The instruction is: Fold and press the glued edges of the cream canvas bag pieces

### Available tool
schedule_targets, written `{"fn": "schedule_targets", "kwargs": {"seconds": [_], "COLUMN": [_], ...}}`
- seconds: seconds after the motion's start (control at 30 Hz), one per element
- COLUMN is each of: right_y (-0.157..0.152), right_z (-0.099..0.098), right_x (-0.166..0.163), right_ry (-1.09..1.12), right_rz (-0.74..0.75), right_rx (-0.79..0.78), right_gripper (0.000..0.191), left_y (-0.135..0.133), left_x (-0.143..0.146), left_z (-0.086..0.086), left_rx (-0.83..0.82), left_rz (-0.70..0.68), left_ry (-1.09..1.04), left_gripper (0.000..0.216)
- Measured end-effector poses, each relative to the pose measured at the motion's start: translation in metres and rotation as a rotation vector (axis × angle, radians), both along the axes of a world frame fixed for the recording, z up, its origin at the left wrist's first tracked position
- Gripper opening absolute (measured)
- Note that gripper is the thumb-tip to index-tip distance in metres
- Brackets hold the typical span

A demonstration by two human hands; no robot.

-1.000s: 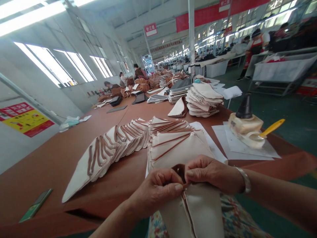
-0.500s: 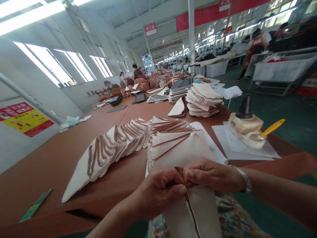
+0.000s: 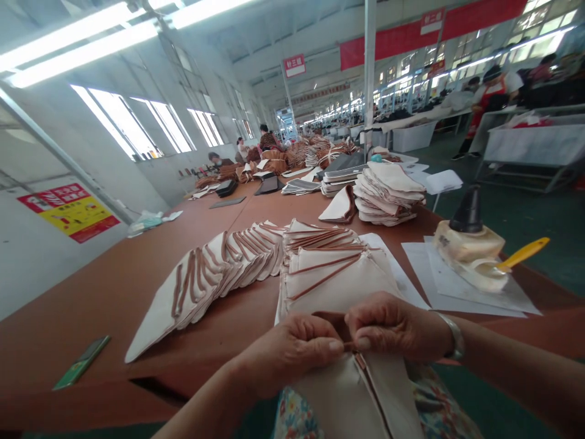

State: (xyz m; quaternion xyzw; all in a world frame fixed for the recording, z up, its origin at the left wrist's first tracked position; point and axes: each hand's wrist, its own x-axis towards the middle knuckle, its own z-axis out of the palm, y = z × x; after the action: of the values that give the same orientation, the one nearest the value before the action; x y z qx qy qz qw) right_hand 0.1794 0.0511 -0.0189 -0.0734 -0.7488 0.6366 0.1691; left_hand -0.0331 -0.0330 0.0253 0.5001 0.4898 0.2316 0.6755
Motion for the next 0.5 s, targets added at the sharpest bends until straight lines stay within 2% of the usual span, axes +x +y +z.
{"fn": "schedule_targets", "kwargs": {"seconds": [0.07, 0.1, 0.17, 0.2, 0.23, 0.3, 0.37, 0.43, 0.5], "right_y": [0.003, 0.004, 0.002, 0.0, -0.003, -0.007, -0.004, 0.014, 0.05], "right_z": [0.006, 0.013, 0.032, 0.042, 0.051, 0.06, 0.058, 0.049, 0.043], "right_x": [-0.001, 0.0, 0.004, 0.005, 0.006, 0.0, -0.016, -0.038, -0.06], "right_ry": [-0.004, -0.005, 0.002, -0.008, -0.032, -0.109, -0.148, -0.095, 0.004], "right_rz": [-0.027, -0.087, -0.286, -0.366, -0.389, -0.269, -0.138, -0.185, -0.337], "right_rx": [0.15, 0.26, 0.428, 0.437, 0.388, 0.217, 0.122, 0.094, -0.013], "right_gripper": [0.044, 0.043, 0.04, 0.043, 0.051, 0.061, 0.043, 0.022, 0.021], "left_y": [-0.004, -0.007, -0.011, -0.013, -0.014, -0.013, -0.01, -0.004, 0.002], "left_x": [0.003, 0.004, 0.001, -0.001, -0.003, -0.008, -0.012, -0.017, -0.024], "left_z": [-0.001, -0.001, 0.002, 0.005, 0.008, 0.014, 0.021, 0.026, 0.029], "left_rx": [0.058, 0.106, 0.216, 0.273, 0.336, 0.488, 0.7, 0.994, 1.319], "left_rz": [0.076, 0.139, 0.302, 0.386, 0.465, 0.585, 0.628, 0.646, 0.701], "left_ry": [0.03, 0.064, 0.157, 0.207, 0.257, 0.365, 0.506, 0.692, 0.865], "left_gripper": [0.048, 0.049, 0.05, 0.05, 0.048, 0.043, 0.035, 0.025, 0.026]}}
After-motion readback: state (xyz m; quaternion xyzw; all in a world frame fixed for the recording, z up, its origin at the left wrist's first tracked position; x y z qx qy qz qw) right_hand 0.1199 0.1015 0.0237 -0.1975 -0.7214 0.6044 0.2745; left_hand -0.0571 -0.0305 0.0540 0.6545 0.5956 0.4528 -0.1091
